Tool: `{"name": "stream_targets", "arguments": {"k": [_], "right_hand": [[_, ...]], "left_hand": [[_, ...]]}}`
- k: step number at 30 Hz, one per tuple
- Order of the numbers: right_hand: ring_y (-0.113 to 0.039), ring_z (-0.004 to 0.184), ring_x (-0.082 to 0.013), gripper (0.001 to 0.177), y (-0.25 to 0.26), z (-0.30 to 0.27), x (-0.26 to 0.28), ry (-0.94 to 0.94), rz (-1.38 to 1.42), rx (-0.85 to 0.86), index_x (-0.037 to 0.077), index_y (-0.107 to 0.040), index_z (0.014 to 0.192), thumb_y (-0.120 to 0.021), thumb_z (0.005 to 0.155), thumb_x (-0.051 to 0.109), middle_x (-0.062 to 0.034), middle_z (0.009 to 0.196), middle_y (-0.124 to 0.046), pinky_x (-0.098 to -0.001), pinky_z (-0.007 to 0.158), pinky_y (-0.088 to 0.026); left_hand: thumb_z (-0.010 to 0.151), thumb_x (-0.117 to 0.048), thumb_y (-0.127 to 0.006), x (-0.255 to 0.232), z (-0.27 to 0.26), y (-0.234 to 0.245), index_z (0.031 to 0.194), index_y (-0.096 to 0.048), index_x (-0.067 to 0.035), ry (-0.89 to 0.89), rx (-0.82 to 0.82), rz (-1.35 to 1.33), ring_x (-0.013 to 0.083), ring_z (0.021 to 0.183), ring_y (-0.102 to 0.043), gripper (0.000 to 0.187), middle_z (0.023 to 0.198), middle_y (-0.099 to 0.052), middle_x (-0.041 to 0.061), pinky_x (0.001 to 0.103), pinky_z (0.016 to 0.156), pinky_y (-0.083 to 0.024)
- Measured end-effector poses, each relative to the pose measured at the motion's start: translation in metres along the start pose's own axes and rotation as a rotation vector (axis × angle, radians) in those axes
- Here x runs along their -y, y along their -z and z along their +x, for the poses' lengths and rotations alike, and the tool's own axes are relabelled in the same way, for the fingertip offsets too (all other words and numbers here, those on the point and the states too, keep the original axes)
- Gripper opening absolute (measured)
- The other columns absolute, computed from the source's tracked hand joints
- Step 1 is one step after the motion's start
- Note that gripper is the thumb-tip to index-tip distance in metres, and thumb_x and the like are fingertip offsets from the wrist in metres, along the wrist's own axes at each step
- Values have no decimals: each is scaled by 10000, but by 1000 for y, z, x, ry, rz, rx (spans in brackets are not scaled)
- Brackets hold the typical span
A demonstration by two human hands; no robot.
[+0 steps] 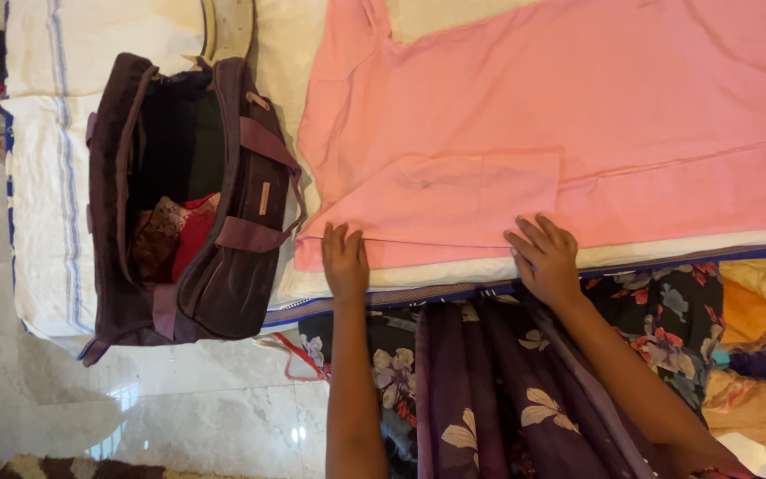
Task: The person smooths out a pink long-sleeved garment on a bed, folds the bottom and sides inward to create a rectangular shape, and then folds it in half before placing it inside a bag.
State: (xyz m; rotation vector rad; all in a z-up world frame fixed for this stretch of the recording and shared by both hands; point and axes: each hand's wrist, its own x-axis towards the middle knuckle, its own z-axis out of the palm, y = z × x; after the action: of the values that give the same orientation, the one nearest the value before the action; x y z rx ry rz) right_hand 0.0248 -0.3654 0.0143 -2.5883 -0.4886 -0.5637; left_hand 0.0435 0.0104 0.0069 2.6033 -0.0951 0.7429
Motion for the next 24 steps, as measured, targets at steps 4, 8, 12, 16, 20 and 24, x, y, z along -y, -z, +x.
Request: {"name": "stream_targets", "arguments": {"k": [4, 8, 12, 16, 20, 24], "right_hand": [[-502, 1410, -370, 363, -1, -3, 3, -25, -14, 26, 152, -719, 1277, -693, 919, 208, -113, 1452, -620, -531, 1124, -348], [-469, 1457, -371, 360, -10, 24, 18, -83, 46, -27, 137, -675, 1326, -624, 990, 259, -113, 1482, -597, -585, 1181, -306], [-371, 1502, -463, 496, -36, 77, 28, -156, 137, -22, 76, -536, 1484, -556, 1026, 264, -177, 1592, -477, -617, 1189, -300], [-227, 1550, -463, 601, -52, 94, 22, -283, -36, 97, 122, -413, 1584, -504, 1042, 366, -170, 1671, -330, -691, 1188, -192], [-87, 1559, -415, 664, -52, 88, -16, -412, -212, 308, 176, -319, 1611, -381, 1027, 487, -118, 1700, -204, -735, 1164, -31], [-33, 1570, -415, 669, -34, 75, -73, -446, -259, 284, 182, -270, 1639, -328, 1050, 494, -105, 1715, -162, -707, 1186, 13]], "left_hand": [[858, -162, -708, -12, 2, 5, 1051, -705, -78, 22, -9, 67, 405, 1333, -514, 210, 1241, -639, 139, 648, 1094, -324], [929, -189, -639, -40, 9, -16, 1152, -677, -101, -1, -74, 95, 382, 1373, -500, 242, 1293, -637, 115, 653, 1156, -281], [1048, -195, -543, -90, 38, -71, 1390, -590, -118, -27, 111, -36, 384, 1528, -394, 354, 1531, -542, 116, 661, 1264, -241], [1011, -359, -561, -130, 49, -98, 1509, -523, -231, -107, 334, 56, 404, 1555, -233, 516, 1654, -367, 110, 785, 1131, -108], [1010, -528, -471, -112, 55, -102, 1570, -397, -356, -57, 380, 148, 384, 1560, -120, 591, 1698, -222, 36, 818, 1115, -39], [1032, -526, -432, -76, 57, -87, 1581, -383, -359, 7, 460, 236, 360, 1575, -125, 576, 1706, -216, 30, 805, 1128, -28]]}}
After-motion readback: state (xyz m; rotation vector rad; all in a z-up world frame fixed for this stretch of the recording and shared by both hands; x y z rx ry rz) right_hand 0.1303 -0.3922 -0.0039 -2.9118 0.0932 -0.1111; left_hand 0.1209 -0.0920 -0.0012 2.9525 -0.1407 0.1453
